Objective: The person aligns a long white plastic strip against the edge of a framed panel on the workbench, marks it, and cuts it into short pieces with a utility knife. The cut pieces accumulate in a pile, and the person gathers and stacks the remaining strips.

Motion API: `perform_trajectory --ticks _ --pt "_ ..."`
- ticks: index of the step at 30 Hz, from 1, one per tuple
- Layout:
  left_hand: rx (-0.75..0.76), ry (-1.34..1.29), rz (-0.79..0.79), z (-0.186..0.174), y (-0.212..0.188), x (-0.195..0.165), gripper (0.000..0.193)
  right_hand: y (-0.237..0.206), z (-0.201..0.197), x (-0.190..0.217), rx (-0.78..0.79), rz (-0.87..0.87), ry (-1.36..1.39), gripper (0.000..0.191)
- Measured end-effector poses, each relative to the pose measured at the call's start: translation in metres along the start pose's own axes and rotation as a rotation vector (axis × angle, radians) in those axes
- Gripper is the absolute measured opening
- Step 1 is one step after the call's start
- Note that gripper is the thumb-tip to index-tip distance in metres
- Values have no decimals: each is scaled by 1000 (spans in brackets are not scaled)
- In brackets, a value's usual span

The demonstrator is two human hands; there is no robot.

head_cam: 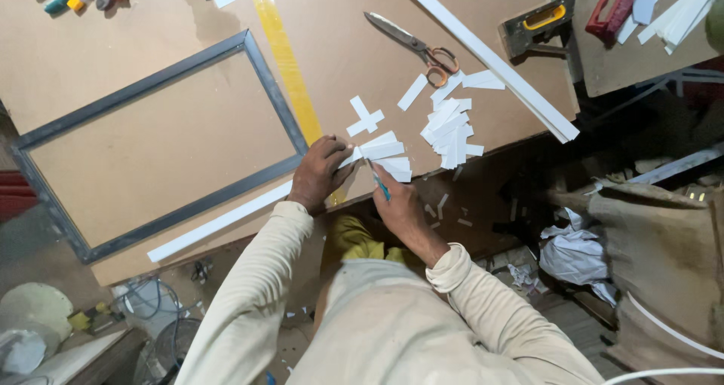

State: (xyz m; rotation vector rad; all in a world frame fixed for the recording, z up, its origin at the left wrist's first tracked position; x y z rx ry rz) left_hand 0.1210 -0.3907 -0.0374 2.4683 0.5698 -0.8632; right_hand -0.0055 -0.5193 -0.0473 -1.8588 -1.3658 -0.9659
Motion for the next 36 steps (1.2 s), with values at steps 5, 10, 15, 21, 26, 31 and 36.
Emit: perform_trajectory --ticks 5,10,15,21,26,31,36 --pt "-11 13 -10 4 -2 5 35 20 3 -2 49 131 -135 49" --pt "47 27 -30 7 -2 8 35 39 15 -4 161 85 -180 51" --pt "7 30 -21 5 -2 8 34 39 19 -7 191 154 -237 52" --pt "63 46 -78 9 -4 5 38 7 4 9 -36 -157 -154 49" --pt "29 25 -52 9 -1 6 37 -4 6 -23 150 232 -115 49" --pt "56 11 -54 12 -1 8 35 11 0 -16 18 149 -89 48" --pt "15 44 -24 10 -2 8 36 33 14 -11 111 88 -141 51"
Point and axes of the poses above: each hand's wrist, its own y-axis towards the middle knuckle, its own z-axis out of the palm, x = y × z, the point moved 6 cm from there along y, towards the middle knuckle, and after that the axes turned 8 degrees about x, right-handed, at the moved point
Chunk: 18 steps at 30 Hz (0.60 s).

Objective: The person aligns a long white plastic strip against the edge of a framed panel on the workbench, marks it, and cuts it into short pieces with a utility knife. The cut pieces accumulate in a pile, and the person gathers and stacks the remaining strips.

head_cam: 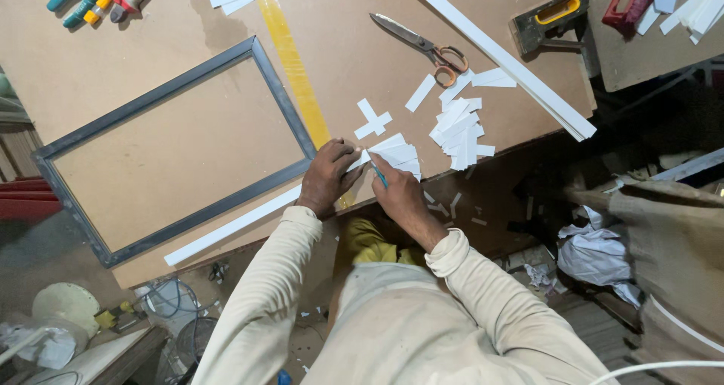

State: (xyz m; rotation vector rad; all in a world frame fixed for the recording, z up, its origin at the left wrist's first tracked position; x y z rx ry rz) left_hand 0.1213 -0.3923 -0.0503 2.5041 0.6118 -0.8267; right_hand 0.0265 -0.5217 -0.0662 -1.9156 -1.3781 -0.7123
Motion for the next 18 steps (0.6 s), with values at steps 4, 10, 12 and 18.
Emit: perform_trajectory --ticks 4,10,12,18 --pt "-6 -14 10 0 -2 1 37 6 7 -5 91 106 -87 54" --pt "-5 7 13 -1 1 -2 36 -21 1 -4 22 25 -30 54" --pt "4 -8 31 -2 6 -3 36 -36 -14 10 -176 -254 -66 55" --pt "1 -12 26 2 4 -7 36 -32 -13 -16 -39 115 68 48"
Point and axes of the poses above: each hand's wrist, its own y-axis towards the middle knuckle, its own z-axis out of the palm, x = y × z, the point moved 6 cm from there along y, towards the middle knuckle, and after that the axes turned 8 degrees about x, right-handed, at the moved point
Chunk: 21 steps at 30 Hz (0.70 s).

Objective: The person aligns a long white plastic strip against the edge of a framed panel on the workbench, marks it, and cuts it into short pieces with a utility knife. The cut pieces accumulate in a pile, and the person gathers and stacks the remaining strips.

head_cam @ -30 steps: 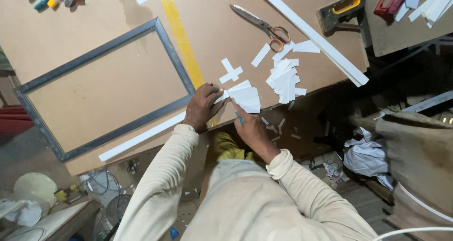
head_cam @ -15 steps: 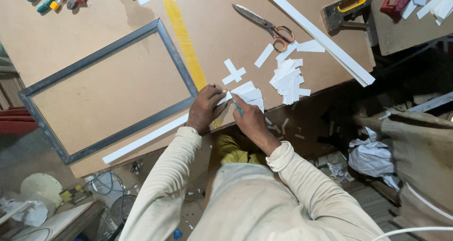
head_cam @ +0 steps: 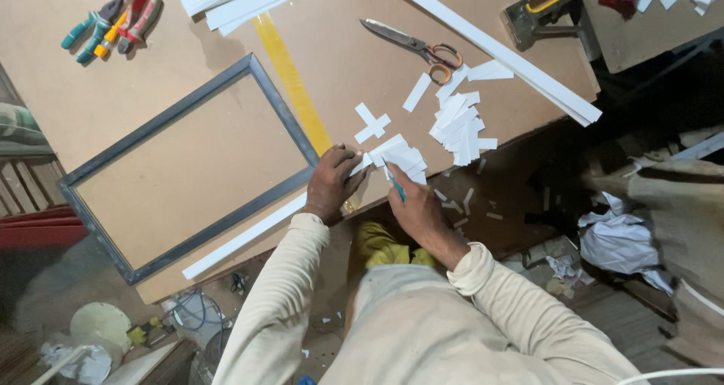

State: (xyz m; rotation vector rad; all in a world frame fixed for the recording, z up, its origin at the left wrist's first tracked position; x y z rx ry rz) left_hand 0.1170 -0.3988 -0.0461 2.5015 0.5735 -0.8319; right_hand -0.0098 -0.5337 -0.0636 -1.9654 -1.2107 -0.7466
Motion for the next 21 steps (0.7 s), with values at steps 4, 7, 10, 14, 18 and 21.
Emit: perform_trajectory --ticks 4,7,10,14,18,21 --pt "8 -23 -27 4 -2 3 34 20 6 6 14 -36 -19 50" --pt "9 -30 -36 4 -2 6 32 31 14 9 87 -77 -74 51" --pt "4 -5 -23 4 -3 6 32 33 17 8 117 -50 -92 51" --pt "26 -6 -53 4 -3 5 32 20 20 -1 157 33 -110 53" --pt "29 28 -71 5 -1 1 35 -4 12 -3 153 35 -45 57" --pt "11 13 -71 8 -2 0 36 -9 0 -1 91 -30 -72 50"
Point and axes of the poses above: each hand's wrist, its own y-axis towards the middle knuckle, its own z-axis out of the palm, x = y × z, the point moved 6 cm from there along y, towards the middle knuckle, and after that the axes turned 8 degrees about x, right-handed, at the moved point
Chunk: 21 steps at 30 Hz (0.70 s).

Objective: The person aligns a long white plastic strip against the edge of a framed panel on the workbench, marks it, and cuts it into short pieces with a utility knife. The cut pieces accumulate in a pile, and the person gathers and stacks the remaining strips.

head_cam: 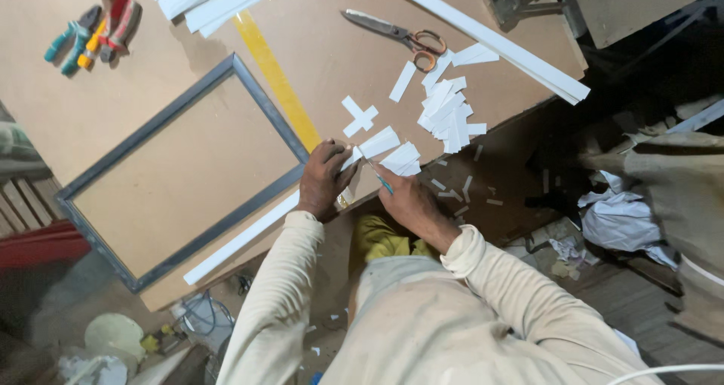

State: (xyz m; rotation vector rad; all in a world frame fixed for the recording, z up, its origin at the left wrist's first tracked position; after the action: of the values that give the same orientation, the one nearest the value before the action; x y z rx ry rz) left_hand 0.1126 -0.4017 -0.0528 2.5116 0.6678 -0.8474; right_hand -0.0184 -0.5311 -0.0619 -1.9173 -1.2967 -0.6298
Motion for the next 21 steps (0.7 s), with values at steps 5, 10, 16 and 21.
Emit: perform_trajectory --ticks 5,10,16,21 --pt "37 -25 13 8 2 5 37 28 -24 1 -185 -14 -78 30" --pt "23 -34 15 7 1 7 36 48 -40 25 -301 -582 -275 25" --pt "0 -26 24 3 1 6 34 24 -38 -13 -22 -230 -221 23" --pt "8 -21 12 1 2 2 33 45 -30 1 -69 58 -129 26"
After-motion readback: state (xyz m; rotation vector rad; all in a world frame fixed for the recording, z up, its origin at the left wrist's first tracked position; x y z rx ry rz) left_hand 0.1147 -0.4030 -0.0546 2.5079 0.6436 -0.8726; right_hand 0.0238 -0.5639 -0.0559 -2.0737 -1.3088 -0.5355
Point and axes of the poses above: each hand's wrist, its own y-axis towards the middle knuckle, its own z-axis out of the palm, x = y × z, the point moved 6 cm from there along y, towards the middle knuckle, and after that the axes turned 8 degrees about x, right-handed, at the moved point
